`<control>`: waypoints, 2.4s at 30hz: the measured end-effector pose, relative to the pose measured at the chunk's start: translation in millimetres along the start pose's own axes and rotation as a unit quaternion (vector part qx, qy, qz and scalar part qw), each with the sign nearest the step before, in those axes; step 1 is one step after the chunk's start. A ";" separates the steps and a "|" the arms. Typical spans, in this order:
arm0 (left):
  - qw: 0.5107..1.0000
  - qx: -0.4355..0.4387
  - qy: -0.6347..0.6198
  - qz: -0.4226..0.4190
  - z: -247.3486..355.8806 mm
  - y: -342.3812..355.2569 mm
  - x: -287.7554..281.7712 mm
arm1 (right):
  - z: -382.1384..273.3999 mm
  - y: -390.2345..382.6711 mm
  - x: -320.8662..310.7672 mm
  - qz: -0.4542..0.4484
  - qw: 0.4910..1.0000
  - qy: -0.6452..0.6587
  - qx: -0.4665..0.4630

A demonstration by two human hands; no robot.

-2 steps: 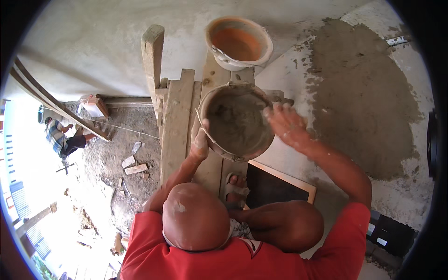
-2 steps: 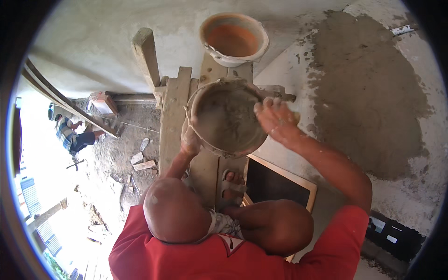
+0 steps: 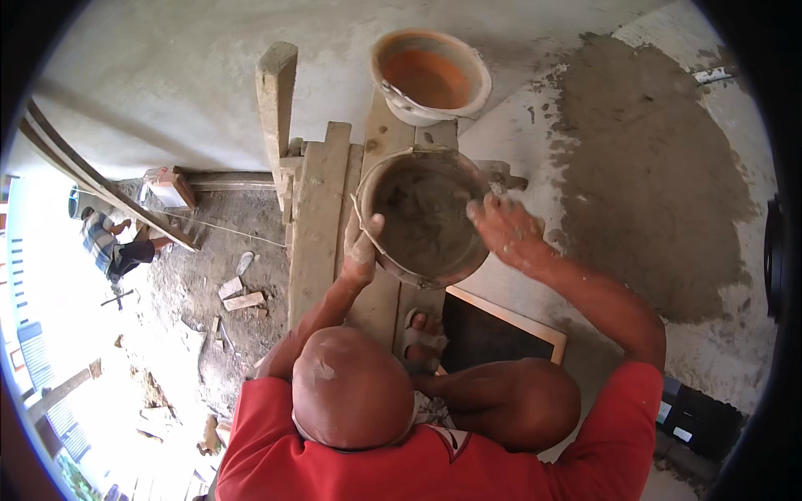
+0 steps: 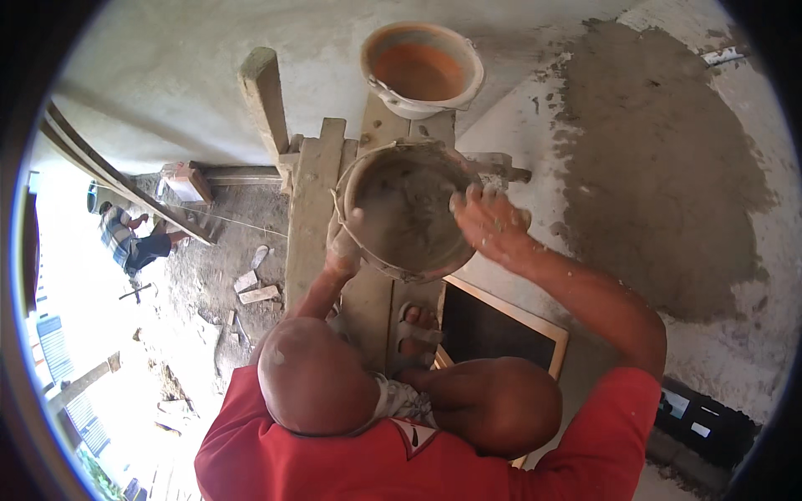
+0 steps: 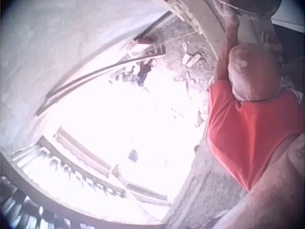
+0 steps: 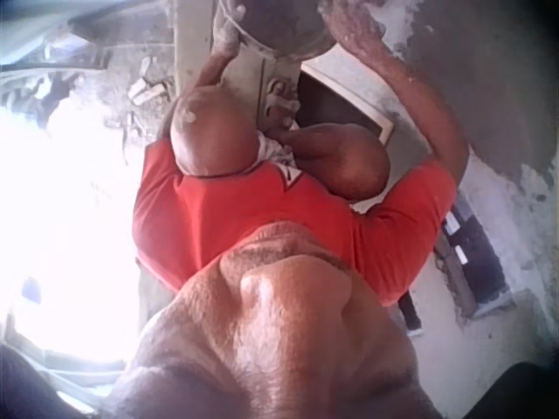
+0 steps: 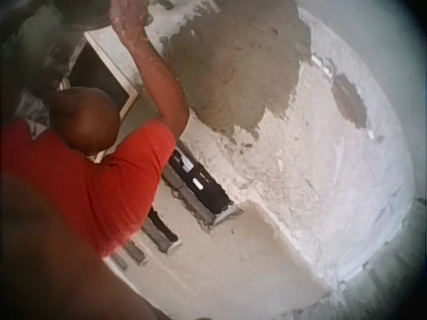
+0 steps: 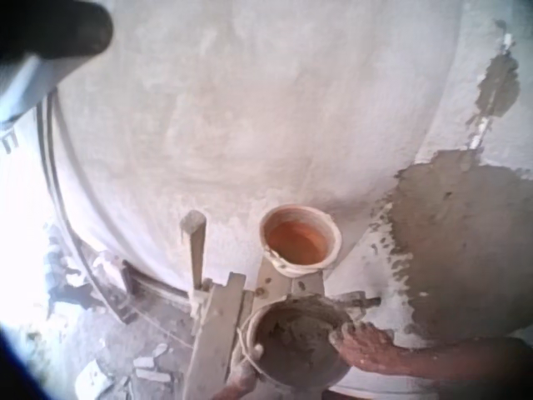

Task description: The person applies plaster to a section of a wall using a trowel after receiving materials and tools while standing on a wooden scaffold.

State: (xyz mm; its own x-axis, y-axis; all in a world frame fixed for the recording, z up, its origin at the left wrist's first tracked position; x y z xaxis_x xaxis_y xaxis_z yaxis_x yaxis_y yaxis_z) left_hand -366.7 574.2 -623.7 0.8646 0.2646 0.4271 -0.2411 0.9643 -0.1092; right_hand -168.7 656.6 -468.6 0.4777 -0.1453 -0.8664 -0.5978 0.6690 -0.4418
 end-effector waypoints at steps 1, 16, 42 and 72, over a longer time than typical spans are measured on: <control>1.000 -0.012 -0.023 -0.010 4.6 -0.3 7.3 | -3.6 -5.1 2.0 -0.003 0.999 0.024 -0.024; 0.988 0.012 0.152 -0.026 16.8 0.3 15.6 | 19.4 -36.3 25.7 -0.066 0.976 0.207 0.029; 0.986 -0.021 0.152 -0.065 15.8 -0.9 13.3 | 0.7 -53.7 90.3 0.036 0.909 0.396 0.126; 0.724 0.107 0.676 -0.086 -54.4 33.9 -38.5 | 535.0 -86.8 -171.9 0.424 0.675 0.396 0.455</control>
State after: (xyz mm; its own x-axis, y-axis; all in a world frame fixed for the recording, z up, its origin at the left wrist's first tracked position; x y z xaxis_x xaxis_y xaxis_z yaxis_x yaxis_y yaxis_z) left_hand -384.2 597.1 -692.7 0.4960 0.0458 -0.8671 -0.0160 0.9989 0.0436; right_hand 145.5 1013.5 -156.9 -0.4985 0.4689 -0.7291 0.3760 0.8748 0.3055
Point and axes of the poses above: each hand's wrist, its own y-axis towards the middle knuckle, its own x-axis out of the palm, z = x × y, the point moved 5 cm from there along y, towards the middle knuckle, and after that the axes turned 3 degrees about y, right-handed, at the moved point
